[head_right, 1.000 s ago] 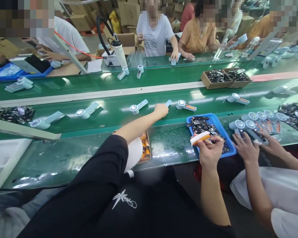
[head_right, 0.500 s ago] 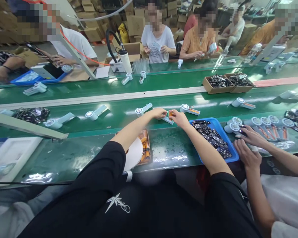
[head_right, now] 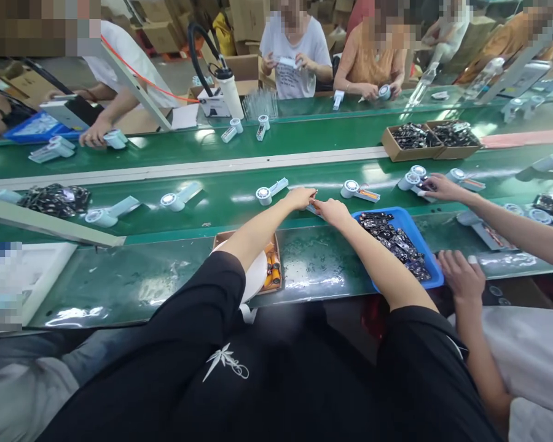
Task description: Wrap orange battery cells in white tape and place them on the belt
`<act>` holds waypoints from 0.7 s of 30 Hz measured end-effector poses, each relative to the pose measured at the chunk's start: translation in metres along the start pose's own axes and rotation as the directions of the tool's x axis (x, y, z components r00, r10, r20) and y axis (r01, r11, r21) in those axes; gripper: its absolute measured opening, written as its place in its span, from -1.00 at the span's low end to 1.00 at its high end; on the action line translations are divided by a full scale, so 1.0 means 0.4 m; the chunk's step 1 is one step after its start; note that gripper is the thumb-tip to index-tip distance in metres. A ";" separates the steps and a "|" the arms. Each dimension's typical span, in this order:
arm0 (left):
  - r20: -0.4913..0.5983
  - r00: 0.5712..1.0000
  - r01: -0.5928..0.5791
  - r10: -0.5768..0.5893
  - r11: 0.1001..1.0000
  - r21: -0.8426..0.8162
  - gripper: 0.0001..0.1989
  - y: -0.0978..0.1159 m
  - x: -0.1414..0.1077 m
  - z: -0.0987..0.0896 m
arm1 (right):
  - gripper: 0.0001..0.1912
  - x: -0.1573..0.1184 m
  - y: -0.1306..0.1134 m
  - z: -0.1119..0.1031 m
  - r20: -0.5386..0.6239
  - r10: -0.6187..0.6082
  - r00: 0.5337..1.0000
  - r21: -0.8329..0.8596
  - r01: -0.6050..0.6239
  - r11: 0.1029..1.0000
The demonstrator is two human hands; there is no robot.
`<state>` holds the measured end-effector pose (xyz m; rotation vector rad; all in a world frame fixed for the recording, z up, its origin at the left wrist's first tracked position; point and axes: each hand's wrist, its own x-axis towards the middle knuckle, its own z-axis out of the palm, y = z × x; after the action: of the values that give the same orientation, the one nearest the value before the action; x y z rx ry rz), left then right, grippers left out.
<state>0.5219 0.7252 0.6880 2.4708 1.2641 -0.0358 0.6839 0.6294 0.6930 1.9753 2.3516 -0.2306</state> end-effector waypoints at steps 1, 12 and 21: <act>-0.003 1.000 0.005 -0.005 1.000 -0.013 -0.77 0.003 0.000 0.000 | -0.46 0.003 -0.006 0.001 0.005 0.000 1.000 -0.003 0.000 1.000; -0.073 0.995 -0.080 0.068 0.983 -0.166 -0.61 0.057 -0.088 -0.064 | -0.63 -0.086 0.085 -0.143 -0.014 -0.089 0.996 0.126 0.090 0.988; -0.236 0.946 -0.254 0.222 0.961 -0.114 -0.73 -0.140 -0.830 -0.100 | -0.65 0.031 0.068 -0.071 -0.300 -0.063 0.952 0.297 0.156 0.942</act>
<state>0.2735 0.5095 0.7695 2.5349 0.9984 0.3889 0.7097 0.6504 0.7173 2.1416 2.7669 -0.3737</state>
